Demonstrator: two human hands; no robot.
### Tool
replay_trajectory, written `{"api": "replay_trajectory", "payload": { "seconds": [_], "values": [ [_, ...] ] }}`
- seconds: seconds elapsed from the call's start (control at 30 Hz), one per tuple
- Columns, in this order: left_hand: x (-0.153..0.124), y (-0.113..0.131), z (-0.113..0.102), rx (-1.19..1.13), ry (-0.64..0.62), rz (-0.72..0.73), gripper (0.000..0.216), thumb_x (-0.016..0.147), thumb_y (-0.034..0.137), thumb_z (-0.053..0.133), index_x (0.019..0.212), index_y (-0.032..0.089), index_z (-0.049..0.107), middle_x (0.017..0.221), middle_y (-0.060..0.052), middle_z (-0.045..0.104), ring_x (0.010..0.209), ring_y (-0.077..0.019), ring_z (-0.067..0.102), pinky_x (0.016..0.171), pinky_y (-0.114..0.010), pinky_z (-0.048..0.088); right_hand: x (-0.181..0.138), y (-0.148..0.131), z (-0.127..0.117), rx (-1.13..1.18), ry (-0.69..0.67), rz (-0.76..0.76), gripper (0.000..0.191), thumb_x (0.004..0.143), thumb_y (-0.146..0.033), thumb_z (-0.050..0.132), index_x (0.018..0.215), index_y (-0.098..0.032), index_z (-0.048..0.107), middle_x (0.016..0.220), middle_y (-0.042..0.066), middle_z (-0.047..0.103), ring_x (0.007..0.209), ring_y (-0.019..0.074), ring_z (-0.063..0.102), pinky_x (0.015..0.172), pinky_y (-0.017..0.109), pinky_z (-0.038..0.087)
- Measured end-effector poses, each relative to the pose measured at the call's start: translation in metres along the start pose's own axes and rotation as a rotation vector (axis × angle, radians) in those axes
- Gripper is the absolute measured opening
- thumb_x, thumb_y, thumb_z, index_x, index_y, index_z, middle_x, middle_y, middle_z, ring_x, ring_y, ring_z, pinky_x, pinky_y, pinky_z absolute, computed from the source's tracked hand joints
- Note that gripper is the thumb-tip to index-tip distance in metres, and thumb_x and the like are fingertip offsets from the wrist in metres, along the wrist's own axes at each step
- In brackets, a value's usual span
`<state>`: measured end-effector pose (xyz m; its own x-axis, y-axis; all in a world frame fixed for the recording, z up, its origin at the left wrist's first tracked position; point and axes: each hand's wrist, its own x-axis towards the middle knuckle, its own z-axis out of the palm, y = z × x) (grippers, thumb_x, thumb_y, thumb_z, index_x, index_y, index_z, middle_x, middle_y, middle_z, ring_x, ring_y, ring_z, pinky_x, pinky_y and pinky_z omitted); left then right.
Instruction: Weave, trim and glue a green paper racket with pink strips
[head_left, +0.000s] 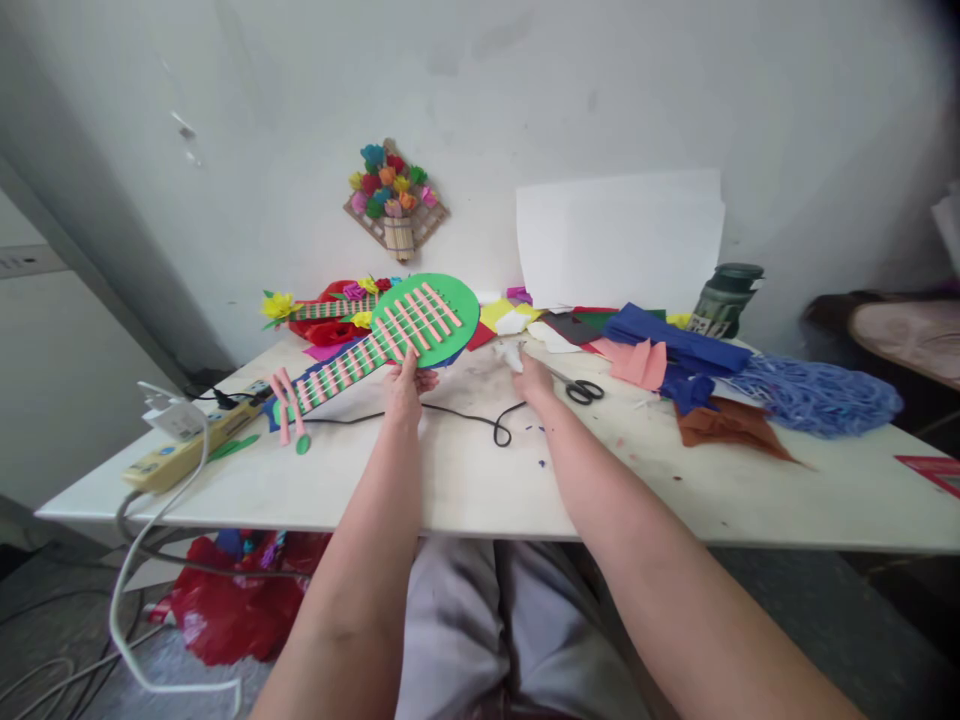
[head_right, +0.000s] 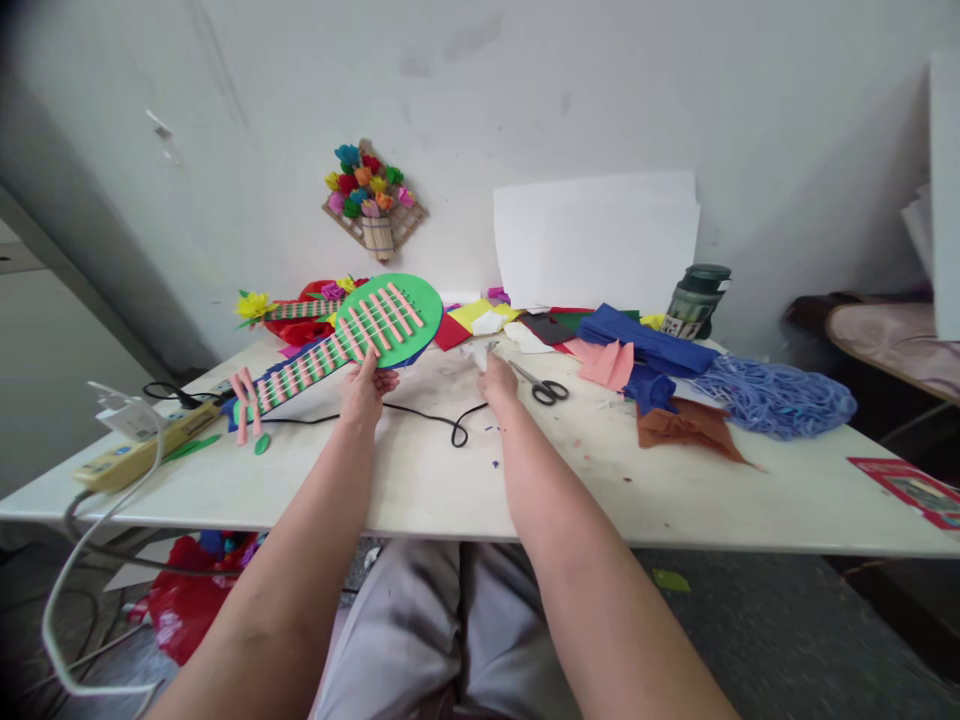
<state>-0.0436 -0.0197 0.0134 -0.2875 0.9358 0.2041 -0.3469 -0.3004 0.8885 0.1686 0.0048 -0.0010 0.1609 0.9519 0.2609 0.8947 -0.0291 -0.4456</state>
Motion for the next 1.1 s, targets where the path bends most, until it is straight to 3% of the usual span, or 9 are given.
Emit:
{"api": "replay_trajectory", "payload": {
  "seconds": [0.17,0.3,0.4,0.47,0.6,0.7,0.83,1.1],
  "values": [
    [0.0,-0.003,0.001,0.041,-0.041,-0.033,0.043,0.063,0.055,0.06,0.071,0.014,0.051,0.05,-0.003,0.059,0.039,-0.0119,0.054,0.041,-0.021,0.04,0.003,-0.001,0.002,-0.253,0.042,-0.104,0.035,0.083,-0.025,0.044,0.116,-0.019,0.053,0.103,0.012,0.059,0.098,0.0233,0.051,0.081,0.031,0.038],
    [-0.001,-0.004,0.003,0.101,-0.052,-0.08,0.043,0.063,0.055,0.06,0.07,0.014,0.051,0.047,-0.002,0.057,0.038,-0.0129,0.054,0.04,-0.022,0.04,0.004,0.006,-0.01,-0.285,0.061,-0.13,0.036,0.085,-0.041,0.039,0.106,-0.022,0.061,0.104,0.011,0.057,0.1,0.0251,0.048,0.082,0.034,0.036],
    [-0.001,-0.005,0.004,0.138,-0.05,-0.097,0.041,0.064,0.054,0.06,0.07,0.014,0.051,0.046,-0.001,0.056,0.039,-0.0135,0.054,0.04,-0.022,0.04,0.004,0.017,-0.022,-0.293,0.114,-0.051,0.042,0.089,-0.034,0.027,0.101,-0.018,0.064,0.104,0.013,0.057,0.098,0.0243,0.049,0.081,0.034,0.037],
    [-0.002,-0.005,0.004,0.149,-0.05,-0.102,0.041,0.065,0.053,0.059,0.071,0.014,0.051,0.046,-0.001,0.056,0.039,-0.0137,0.054,0.039,-0.022,0.039,0.003,0.025,-0.028,-0.318,0.118,0.022,0.039,0.088,-0.03,0.03,0.103,-0.018,0.063,0.107,0.014,0.056,0.101,0.0256,0.048,0.082,0.036,0.036],
    [-0.004,-0.005,0.004,0.166,-0.049,-0.123,0.039,0.065,0.052,0.059,0.07,0.014,0.051,0.045,-0.001,0.055,0.039,-0.0136,0.054,0.038,-0.021,0.038,0.001,0.035,-0.035,-0.372,-0.021,0.153,0.031,0.078,-0.02,0.046,0.105,-0.014,0.062,0.111,0.016,0.055,0.106,0.0291,0.046,0.083,0.04,0.038],
    [-0.004,-0.005,0.004,0.177,-0.053,-0.128,0.037,0.068,0.051,0.057,0.068,0.014,0.051,0.045,-0.001,0.055,0.04,-0.0144,0.055,0.039,-0.023,0.039,0.001,0.034,-0.037,-0.364,-0.085,0.141,0.032,0.076,-0.014,0.046,0.105,-0.014,0.061,0.109,0.015,0.057,0.107,0.0279,0.047,0.079,0.036,0.042],
    [-0.003,-0.006,0.003,0.18,-0.063,-0.139,0.035,0.07,0.049,0.056,0.067,0.014,0.051,0.045,-0.001,0.055,0.039,-0.0144,0.054,0.039,-0.024,0.04,0.0,0.028,-0.039,-0.362,-0.134,0.147,0.032,0.074,-0.017,0.051,0.105,-0.014,0.061,0.109,0.015,0.058,0.107,0.0296,0.048,0.077,0.035,0.043],
    [-0.001,-0.007,0.002,0.175,-0.041,-0.139,0.034,0.069,0.048,0.057,0.067,0.014,0.051,0.044,0.0,0.053,0.038,-0.0137,0.053,0.038,-0.022,0.039,-0.003,0.024,-0.04,-0.359,-0.1,0.131,0.031,0.073,-0.009,0.05,0.102,-0.01,0.061,0.107,0.019,0.058,0.104,0.0286,0.052,0.079,0.035,0.043]
  ]
}}
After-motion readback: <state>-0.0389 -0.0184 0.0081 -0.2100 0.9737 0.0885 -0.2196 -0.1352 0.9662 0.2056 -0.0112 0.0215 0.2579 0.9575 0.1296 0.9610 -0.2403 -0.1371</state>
